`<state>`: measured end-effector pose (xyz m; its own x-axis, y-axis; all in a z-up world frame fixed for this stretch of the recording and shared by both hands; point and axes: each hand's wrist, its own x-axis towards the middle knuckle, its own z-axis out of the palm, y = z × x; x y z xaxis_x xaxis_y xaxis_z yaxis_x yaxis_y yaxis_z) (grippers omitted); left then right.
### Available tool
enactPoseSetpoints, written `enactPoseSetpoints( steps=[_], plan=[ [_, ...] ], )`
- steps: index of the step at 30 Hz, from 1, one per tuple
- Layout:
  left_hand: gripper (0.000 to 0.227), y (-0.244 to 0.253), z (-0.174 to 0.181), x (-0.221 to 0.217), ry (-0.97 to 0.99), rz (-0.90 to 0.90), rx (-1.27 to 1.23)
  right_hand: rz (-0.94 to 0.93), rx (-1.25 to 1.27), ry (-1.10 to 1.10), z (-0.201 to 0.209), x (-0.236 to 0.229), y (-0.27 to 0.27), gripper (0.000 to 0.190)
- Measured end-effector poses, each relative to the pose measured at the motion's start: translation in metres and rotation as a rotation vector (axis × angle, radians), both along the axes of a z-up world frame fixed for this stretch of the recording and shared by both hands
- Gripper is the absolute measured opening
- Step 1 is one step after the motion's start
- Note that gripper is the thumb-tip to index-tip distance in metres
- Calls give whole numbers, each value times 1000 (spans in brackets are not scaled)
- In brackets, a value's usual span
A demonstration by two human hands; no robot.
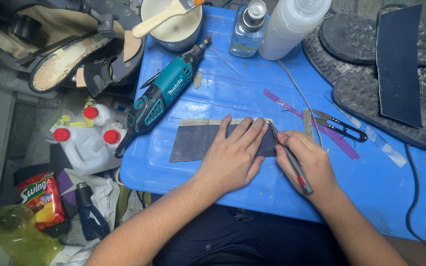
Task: The person uses a utility knife to trim the edges of a dark rectangular material piece on a blue work surface. They then use a rotary tool to grind and smooth the edges of a purple material piece and the dark piece, producing small debris.
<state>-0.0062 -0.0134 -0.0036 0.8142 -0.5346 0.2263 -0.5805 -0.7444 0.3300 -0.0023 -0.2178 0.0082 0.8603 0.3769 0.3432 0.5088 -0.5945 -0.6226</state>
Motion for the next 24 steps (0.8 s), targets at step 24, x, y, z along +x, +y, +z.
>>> enactPoseSetpoints(
  steps=[24],
  plan=[
    [69,-2,1,0,24,16,-38,-28,10,85,5,-40,-16,15]
  ],
)
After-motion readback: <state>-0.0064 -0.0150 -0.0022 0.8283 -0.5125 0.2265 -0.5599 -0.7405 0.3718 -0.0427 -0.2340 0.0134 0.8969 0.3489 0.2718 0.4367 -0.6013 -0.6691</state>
